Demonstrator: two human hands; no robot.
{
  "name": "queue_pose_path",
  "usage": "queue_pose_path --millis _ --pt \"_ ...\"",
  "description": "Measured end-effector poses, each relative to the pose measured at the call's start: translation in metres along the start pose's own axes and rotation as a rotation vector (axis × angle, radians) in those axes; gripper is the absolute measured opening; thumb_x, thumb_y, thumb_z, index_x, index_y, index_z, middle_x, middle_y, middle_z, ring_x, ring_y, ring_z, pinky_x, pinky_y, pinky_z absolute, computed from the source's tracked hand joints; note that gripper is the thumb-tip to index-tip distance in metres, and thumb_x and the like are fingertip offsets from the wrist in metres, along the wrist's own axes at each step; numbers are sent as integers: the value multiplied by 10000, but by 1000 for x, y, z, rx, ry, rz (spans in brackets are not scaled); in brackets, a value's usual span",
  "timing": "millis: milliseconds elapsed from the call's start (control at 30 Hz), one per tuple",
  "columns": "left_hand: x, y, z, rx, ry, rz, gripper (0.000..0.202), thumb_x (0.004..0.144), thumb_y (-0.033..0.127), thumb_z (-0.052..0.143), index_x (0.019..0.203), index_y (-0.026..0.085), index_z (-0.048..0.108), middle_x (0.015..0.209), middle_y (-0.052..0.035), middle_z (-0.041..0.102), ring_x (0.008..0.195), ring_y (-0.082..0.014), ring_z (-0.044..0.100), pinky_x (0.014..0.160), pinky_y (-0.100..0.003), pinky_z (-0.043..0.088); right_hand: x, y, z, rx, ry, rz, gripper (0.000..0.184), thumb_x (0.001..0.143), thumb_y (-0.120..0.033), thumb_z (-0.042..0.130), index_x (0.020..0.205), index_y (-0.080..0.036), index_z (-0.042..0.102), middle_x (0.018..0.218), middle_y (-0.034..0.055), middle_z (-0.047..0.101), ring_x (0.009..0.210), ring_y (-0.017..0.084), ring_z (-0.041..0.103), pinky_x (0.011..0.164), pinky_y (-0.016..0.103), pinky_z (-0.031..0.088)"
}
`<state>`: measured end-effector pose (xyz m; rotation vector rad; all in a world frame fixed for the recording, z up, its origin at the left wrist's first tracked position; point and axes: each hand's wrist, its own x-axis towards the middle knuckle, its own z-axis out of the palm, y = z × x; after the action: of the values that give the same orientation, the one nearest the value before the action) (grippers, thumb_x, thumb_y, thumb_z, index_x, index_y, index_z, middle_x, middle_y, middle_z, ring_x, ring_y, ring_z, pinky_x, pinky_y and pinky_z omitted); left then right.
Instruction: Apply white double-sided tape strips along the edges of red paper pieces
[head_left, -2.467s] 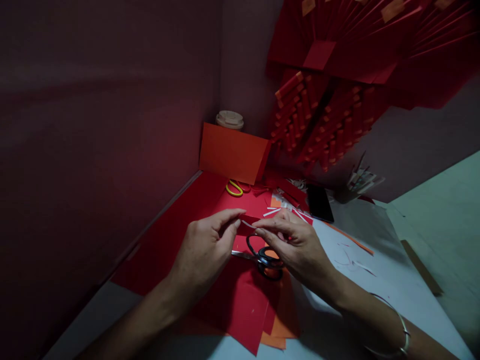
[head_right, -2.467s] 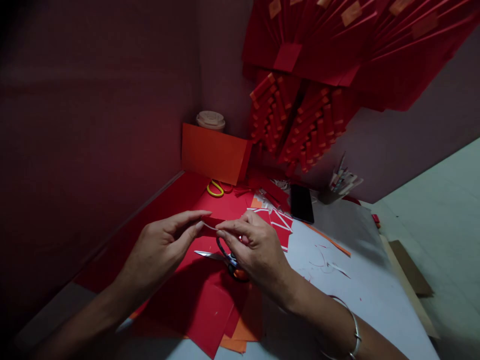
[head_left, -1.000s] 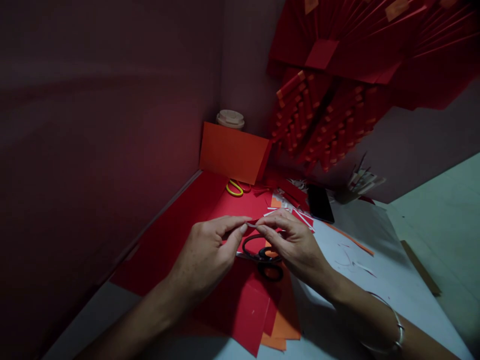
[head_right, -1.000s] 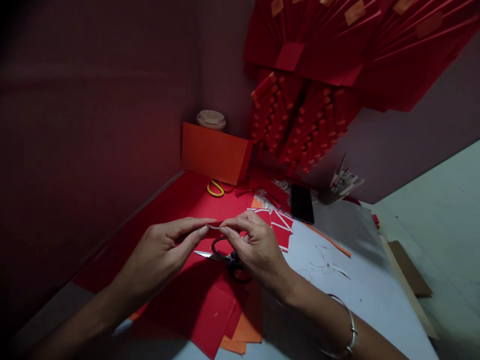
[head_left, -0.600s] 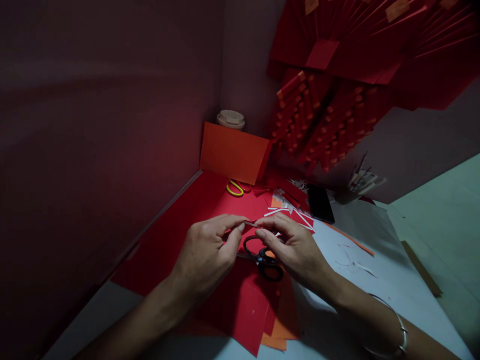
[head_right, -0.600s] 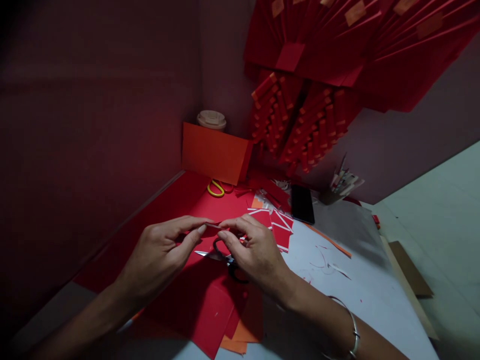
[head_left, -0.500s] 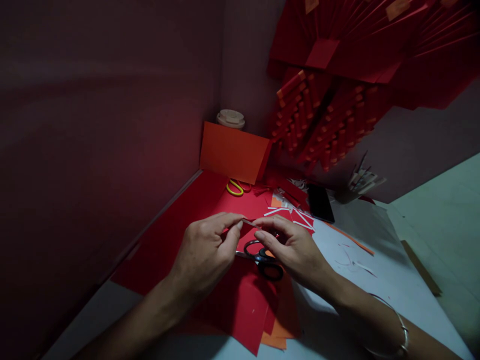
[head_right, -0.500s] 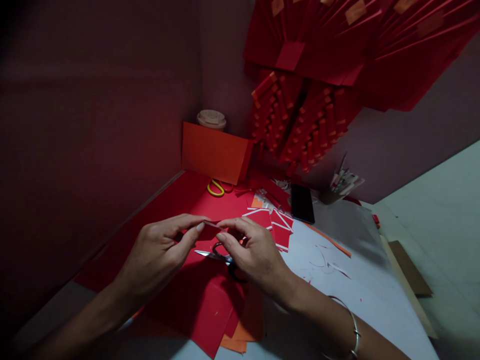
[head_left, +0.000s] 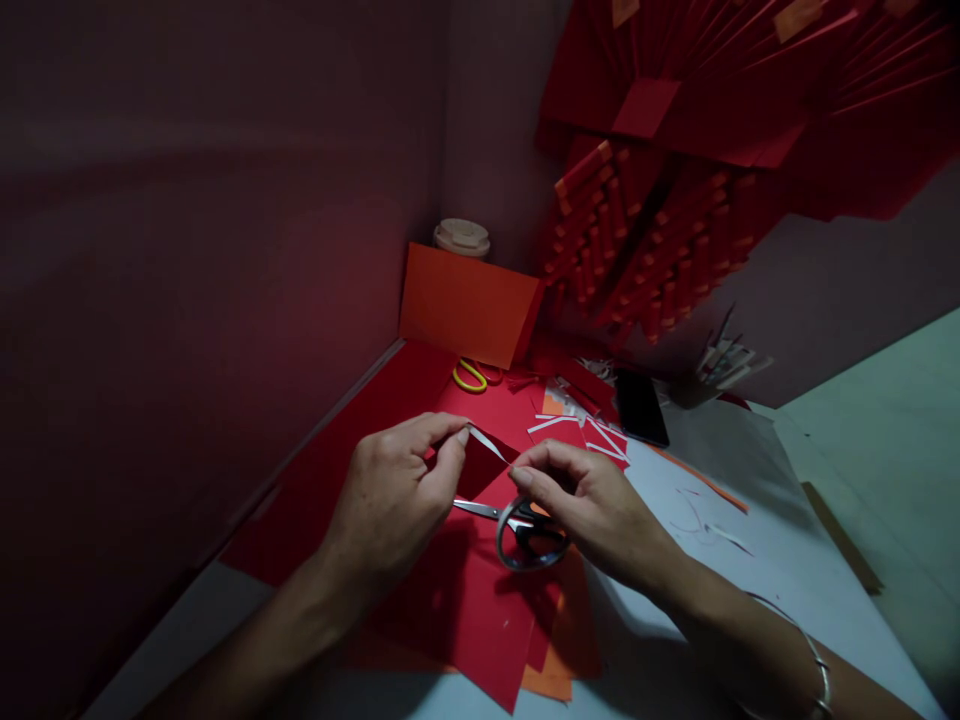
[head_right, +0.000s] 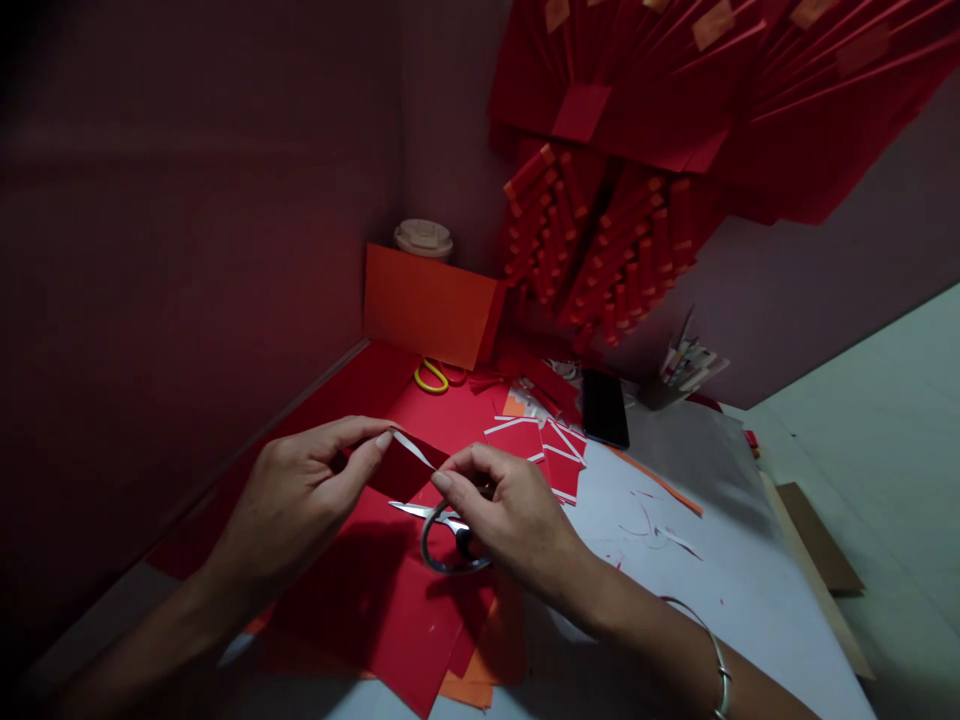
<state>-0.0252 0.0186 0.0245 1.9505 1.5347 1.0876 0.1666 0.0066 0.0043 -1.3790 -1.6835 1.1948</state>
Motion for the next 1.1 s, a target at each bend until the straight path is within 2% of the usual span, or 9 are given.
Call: queue_pose_path --millis 167,400,700,1100 --pt "1 -1 -3 -20 8 -17 182 857 259 550 884 225 727 848 33 762 780 -157 685 688 -203 460 0 -3 -3 -82 34 -22 379 940 -456 460 765 -178 649 738 24 637 687 161 598 608 256 463" --pt "1 -1 -3 -43 16 -26 165 858 244 558 846 228 722 822 54 752 767 -134 672 661 -176 439 0 -3 -1 -166 121 -81 196 900 -324 565 802 -191 671 743 10 634 705 158 590 641 261 441" --pt "0 0 -5 -90 0 -78 167 861 281 568 880 233 727 827 59 752 786 -141 667 667 -175 438 1 -4 -3 -272 181 -210 185 905 -269 563 789 -169 668 706 13 615 668 149 563 627 263 410" --pt "1 0 -5 -119 -37 -114 189 869 324 554 852 229 717 832 40 747 792 -168 655 663 -208 433 4 -4 -3 -230 200 -223 192 897 -268 557 766 -162 648 707 20 604 672 151 547 623 262 401"
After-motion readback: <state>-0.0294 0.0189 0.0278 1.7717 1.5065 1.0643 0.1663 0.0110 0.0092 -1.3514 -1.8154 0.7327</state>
